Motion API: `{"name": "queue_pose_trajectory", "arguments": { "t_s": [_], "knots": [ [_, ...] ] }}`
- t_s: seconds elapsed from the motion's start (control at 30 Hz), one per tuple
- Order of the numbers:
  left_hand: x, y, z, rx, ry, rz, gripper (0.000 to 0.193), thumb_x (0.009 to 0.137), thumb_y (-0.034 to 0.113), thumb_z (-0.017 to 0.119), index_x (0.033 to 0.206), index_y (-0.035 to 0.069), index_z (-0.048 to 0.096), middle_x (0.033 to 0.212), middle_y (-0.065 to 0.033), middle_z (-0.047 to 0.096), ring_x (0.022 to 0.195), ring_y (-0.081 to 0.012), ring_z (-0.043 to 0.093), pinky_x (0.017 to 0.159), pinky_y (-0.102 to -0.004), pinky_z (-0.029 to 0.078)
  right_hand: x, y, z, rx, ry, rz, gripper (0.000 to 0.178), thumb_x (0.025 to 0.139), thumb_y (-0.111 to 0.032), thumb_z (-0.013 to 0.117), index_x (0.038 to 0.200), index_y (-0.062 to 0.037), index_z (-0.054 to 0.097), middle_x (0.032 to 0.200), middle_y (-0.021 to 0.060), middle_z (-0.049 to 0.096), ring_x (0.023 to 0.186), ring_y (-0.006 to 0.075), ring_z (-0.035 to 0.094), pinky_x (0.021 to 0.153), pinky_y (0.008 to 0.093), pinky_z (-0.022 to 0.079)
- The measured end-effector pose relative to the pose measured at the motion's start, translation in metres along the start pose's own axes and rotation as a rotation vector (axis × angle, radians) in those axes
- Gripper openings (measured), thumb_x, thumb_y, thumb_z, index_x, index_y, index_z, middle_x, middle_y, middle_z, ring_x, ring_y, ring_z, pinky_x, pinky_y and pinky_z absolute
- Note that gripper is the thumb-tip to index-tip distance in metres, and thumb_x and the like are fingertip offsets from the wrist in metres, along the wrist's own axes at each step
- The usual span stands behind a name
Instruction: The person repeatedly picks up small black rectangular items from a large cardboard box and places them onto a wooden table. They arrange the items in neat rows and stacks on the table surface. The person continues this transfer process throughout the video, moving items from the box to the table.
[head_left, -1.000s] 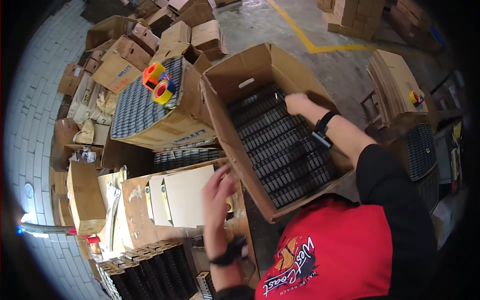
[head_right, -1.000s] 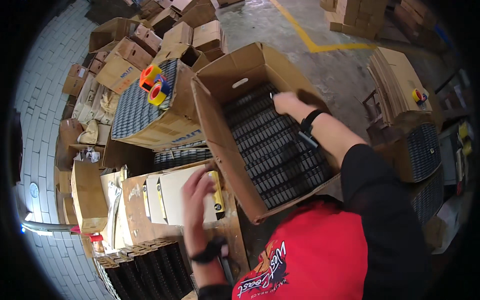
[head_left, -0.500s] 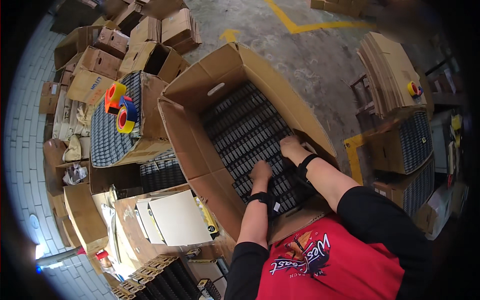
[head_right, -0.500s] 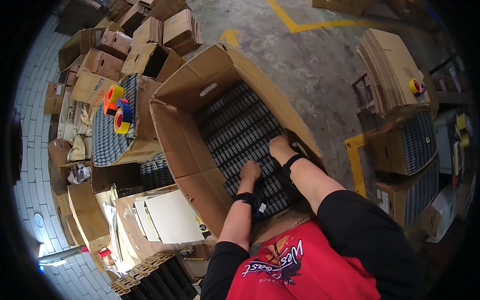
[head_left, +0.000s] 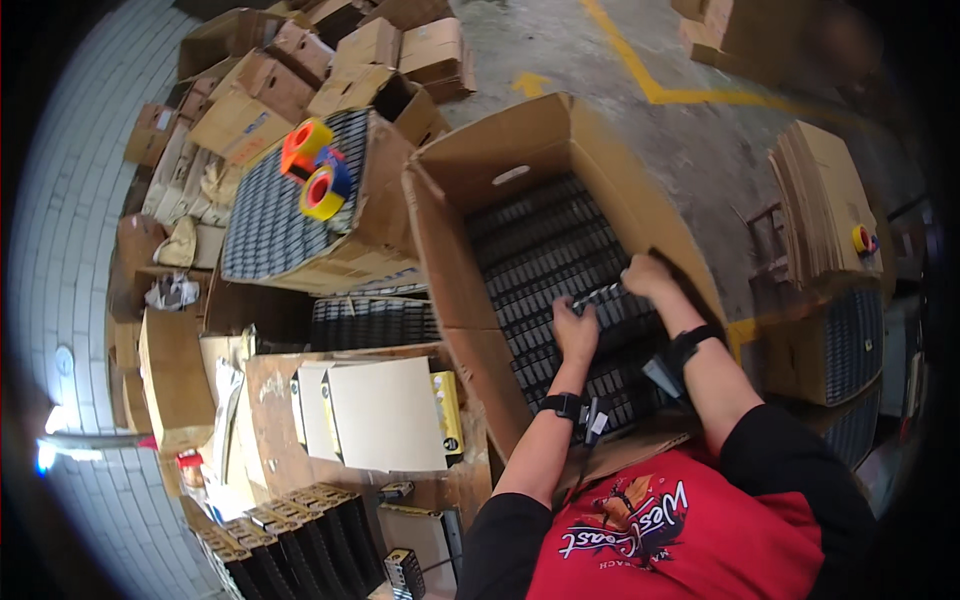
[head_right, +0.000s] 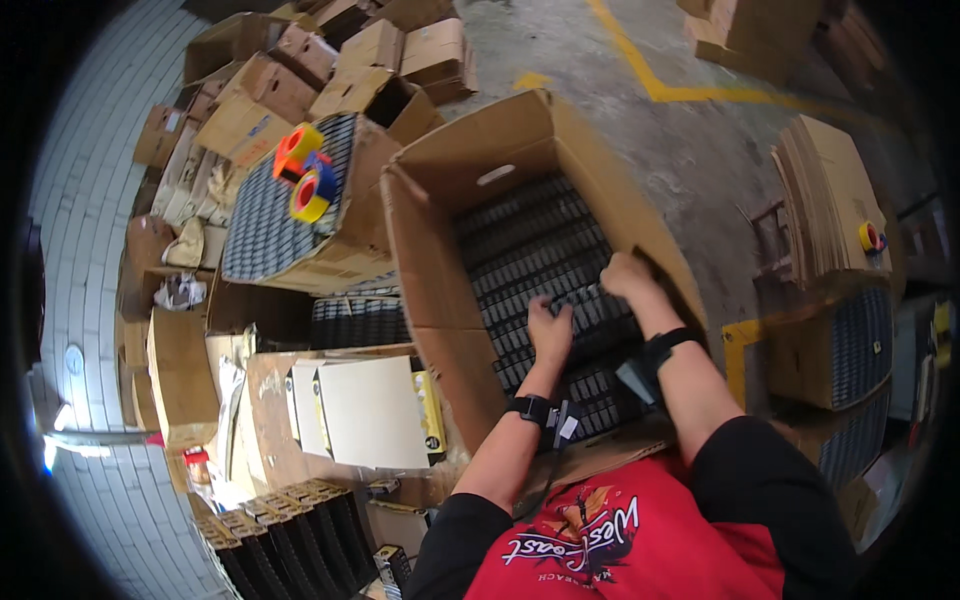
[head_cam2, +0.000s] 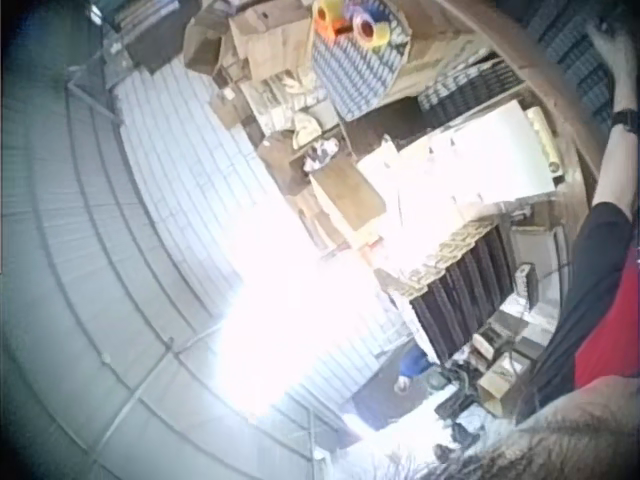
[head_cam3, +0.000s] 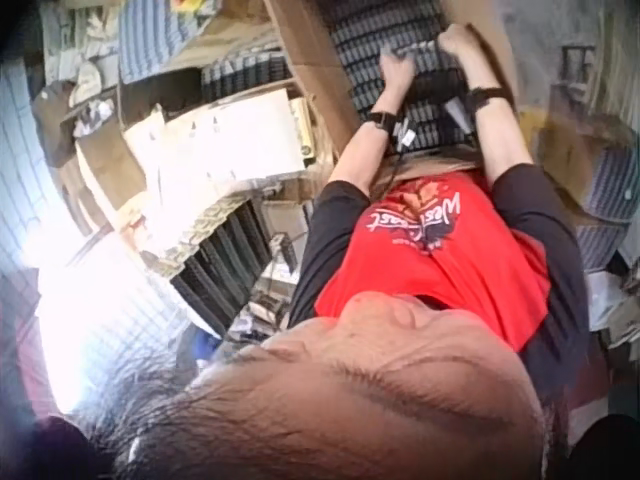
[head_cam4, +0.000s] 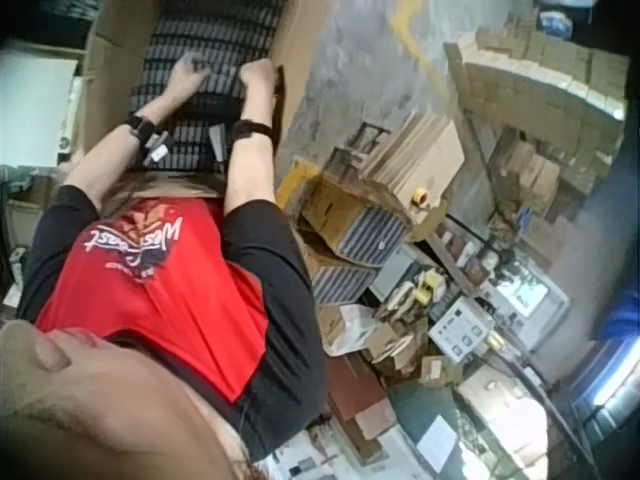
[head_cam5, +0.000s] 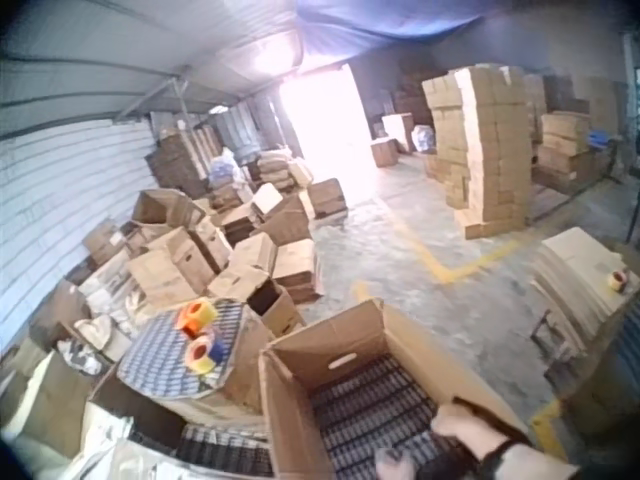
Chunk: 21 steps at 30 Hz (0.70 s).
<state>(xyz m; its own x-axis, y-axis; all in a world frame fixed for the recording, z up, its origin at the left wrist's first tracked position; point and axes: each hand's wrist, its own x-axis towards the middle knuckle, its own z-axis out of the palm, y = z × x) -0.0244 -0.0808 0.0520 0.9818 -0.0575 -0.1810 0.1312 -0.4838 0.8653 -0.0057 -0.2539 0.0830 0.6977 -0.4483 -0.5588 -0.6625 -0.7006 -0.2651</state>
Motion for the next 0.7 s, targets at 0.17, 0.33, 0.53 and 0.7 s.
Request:
{"name": "queue_pose_trajectory", "arguments": {
  "t_s": [0.17,0.33,0.53,0.7],
  "knots": [
    [-0.003,0.114,-0.100,-0.399,0.263,0.217,0.043,0.075,0.007,0.066,0.110,-0.001,0.043,0.092,-0.0076,0.049,0.084,-0.0161,0.049,0.076,-0.0278,0.043,-0.077,-0.059,-0.083,0.241,0.614,-0.246,0.040,0.082,-0.035,0.059,0.095,0.0034,0.058,0.091,0.0249,0.061,0.090,0.0379,0.059,0.080,0.0422,0.045],
    [-0.060,0.102,-0.250,-0.443,0.653,0.387,0.035,0.079,0.013,0.067,0.104,0.002,0.046,0.087,-0.0033,0.045,0.078,-0.0111,0.043,0.070,-0.0247,0.040,-0.179,-0.161,-0.054,0.797,0.325,-0.883,0.024,0.086,-0.020,0.059,0.100,0.0003,0.056,0.086,0.0036,0.058,0.077,0.0106,0.052,0.071,0.0257,0.043],
    [-0.208,-0.061,-0.369,-0.452,1.011,-0.064,0.026,0.083,0.010,0.062,0.105,-0.003,0.055,0.095,-0.0056,0.057,0.088,-0.0125,0.053,0.081,-0.0262,0.043,-0.319,-0.247,0.089,0.450,-0.130,-1.224,0.044,0.076,-0.019,0.068,0.112,-0.0010,0.053,0.093,0.0115,0.053,0.085,0.0228,0.053,0.076,0.0312,0.045],
    [-0.342,-0.193,-0.404,-0.994,0.934,-0.155,0.038,0.080,0.001,0.060,0.117,-0.005,0.053,0.105,-0.0045,0.059,0.090,-0.0102,0.053,0.082,-0.0224,0.042,-0.378,-0.263,0.226,0.265,-0.549,-1.395,0.057,0.071,-0.014,0.073,0.120,0.0016,0.047,0.100,0.0107,0.045,0.087,0.0211,0.050,0.074,0.0296,0.048]
  ]
}}
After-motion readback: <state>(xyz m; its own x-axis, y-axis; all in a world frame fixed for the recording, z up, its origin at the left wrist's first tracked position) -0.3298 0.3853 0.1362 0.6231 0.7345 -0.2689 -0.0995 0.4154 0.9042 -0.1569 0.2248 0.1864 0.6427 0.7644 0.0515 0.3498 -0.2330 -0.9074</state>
